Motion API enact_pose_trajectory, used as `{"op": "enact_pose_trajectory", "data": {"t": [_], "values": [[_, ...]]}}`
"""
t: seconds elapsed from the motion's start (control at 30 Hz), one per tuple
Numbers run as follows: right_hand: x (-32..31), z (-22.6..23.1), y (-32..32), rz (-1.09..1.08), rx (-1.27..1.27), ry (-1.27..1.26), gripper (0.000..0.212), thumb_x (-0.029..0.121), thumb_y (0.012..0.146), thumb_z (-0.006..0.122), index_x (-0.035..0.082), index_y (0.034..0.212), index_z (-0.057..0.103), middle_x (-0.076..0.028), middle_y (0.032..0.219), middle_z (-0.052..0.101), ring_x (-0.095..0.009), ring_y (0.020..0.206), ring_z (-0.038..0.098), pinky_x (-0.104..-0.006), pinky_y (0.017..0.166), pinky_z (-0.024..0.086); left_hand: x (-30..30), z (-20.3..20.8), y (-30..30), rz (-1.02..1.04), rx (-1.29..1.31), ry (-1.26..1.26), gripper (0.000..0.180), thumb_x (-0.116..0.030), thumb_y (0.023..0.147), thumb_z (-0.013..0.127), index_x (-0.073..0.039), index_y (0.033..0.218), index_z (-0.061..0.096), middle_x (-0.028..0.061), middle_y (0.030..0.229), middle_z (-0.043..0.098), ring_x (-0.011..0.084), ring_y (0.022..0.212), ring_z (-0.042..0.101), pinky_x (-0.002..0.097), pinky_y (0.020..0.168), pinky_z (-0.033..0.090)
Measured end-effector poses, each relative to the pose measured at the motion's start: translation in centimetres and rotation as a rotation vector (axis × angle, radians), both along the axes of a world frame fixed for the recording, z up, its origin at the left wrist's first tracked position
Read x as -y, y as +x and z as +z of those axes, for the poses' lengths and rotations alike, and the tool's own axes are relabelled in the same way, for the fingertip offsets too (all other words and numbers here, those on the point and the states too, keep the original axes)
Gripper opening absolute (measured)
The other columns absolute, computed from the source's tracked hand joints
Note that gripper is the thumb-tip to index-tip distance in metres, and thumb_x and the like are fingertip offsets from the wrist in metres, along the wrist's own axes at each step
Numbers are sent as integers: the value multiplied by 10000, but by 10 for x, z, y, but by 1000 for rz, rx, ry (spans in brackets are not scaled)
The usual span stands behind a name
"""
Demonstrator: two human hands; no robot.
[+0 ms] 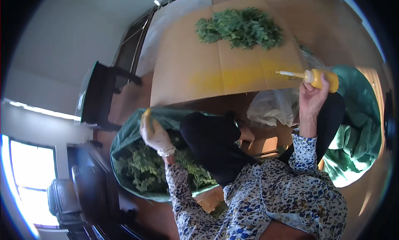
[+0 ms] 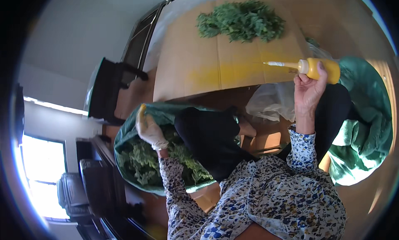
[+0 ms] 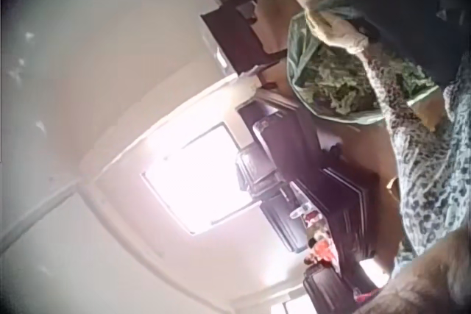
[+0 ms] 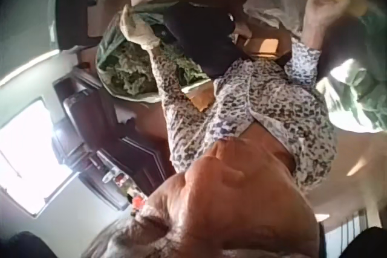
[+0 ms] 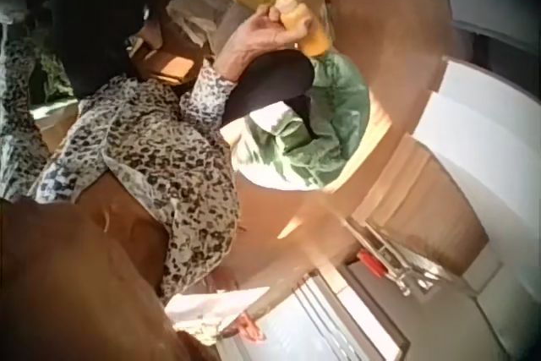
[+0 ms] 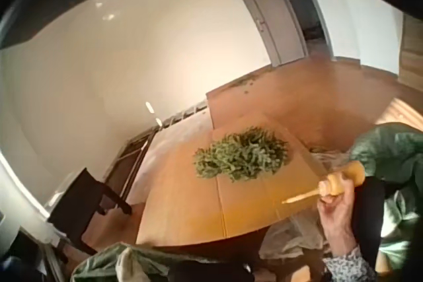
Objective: Applying glue to small green plant sprigs using a squeeze bottle
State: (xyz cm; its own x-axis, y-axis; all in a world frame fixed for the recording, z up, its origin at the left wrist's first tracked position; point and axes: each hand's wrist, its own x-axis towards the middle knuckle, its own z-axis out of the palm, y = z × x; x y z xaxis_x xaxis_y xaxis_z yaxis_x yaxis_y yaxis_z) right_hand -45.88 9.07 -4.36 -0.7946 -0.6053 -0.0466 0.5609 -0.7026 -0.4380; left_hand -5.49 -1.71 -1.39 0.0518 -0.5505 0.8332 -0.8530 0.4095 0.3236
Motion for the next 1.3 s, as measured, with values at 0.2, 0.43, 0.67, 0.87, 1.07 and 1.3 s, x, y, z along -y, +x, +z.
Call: {"op": "enact_pose_trajectory", "data": {"t": [0.2, 0.43, 0.67, 0.87, 1.07, 1.3], "values": [[-33, 6, -31, -199, -34, -27, 298, 306, 839, 600, 49, 974, 531, -40, 810, 572, -63, 501, 363, -190, 441, 286, 110, -35, -114, -508, -114, 459, 221, -40, 821, 557, -81, 1002, 677, 96, 913, 681, 193, 854, 646, 275, 770, 485], [-28, -10, -34, -168, -108, 59, 262, 308, 878, 544, 72, 986, 514, -89, 857, 590, -64, 497, 416, -188, 421, 358, 274, -96, -180, -276, 226, 270, 371, -26, 705, 559, -174, 1025, 676, 113, 934, 661, 277, 928, 612, 352, 840, 471], [0, -30, -31, -190, -91, 262, 252, 304, 893, 507, 64, 971, 512, -112, 843, 599, -59, 495, 429, -187, 423, 377, 346, -128, -218, -242, 652, 330, 348, -96, 705, 541, -211, 1012, 659, 70, 910, 648, 286, 926, 554, 433, 846, 389], [7, -37, -31, -146, -101, 237, 241, 290, 889, 513, 75, 995, 529, -110, 883, 596, -68, 520, 423, -192, 434, 342, 291, -123, -174, -93, 403, 209, 182, -168, 794, 567, -226, 936, 663, 9, 691, 609, 210, 644, 556, 375, 678, 416], [43, -24, -17, -65, 21, 19, 249, 296, 867, 566, 84, 998, 550, -75, 882, 575, -94, 546, 387, -223, 528, 357, 166, -97, -210, -210, 525, 52, 272, -103, 706, 637, -190, 963, 658, -1, 849, 643, 203, 735, 574, 349, 686, 450], [113, -25, 3, 139, -89, -93, 371, 431, 854, 523, 100, 1021, 537, -115, 1005, 594, -116, 556, 394, -279, 521, 351, 124, -145, -228, -479, 565, 401, 238, -98, 689, 651, -162, 918, 660, 2, 836, 627, 250, 747, 562, 356, 668, 457]]}}
